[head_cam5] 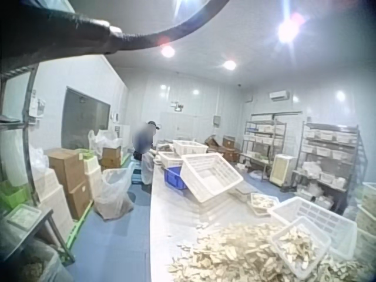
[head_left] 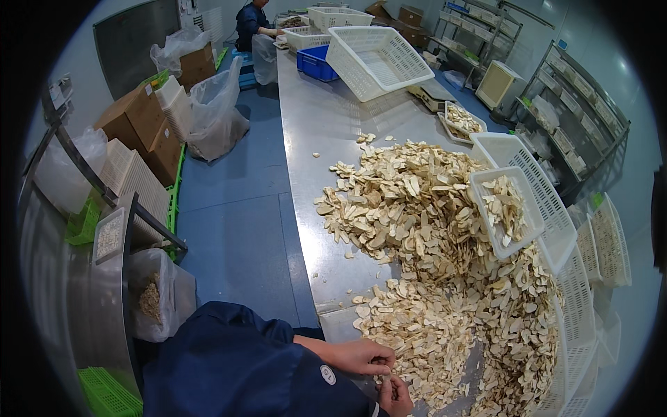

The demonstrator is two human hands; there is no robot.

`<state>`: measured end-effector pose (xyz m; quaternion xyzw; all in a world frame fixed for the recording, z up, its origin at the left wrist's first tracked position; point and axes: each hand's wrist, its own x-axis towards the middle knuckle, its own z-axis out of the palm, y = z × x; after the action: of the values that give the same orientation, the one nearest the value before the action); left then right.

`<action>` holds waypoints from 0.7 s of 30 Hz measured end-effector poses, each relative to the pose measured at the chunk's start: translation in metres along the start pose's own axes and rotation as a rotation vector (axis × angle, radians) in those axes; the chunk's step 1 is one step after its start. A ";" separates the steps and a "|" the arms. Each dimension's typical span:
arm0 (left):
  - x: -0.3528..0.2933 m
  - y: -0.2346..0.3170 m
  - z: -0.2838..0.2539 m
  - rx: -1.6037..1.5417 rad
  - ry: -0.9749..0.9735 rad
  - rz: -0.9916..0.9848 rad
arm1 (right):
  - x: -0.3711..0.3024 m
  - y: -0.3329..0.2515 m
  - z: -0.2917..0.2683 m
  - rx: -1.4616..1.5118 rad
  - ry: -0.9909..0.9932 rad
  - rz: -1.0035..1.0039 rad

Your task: The person sorts through a large pile of dried food slices on a stainless steel table by hand, picking up individual pieces and moving them into green plastic crates.

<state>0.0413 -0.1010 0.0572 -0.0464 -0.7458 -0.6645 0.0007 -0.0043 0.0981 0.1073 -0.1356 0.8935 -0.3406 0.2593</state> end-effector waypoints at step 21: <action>-0.006 -0.020 0.009 -0.048 -0.067 -0.221 | 0.005 0.054 -0.032 0.277 0.293 -0.145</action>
<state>0.0467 -0.0944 0.0361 0.0141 -0.7297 -0.6765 -0.0984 -0.0300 0.1523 0.0890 -0.1115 0.8542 -0.4940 0.1179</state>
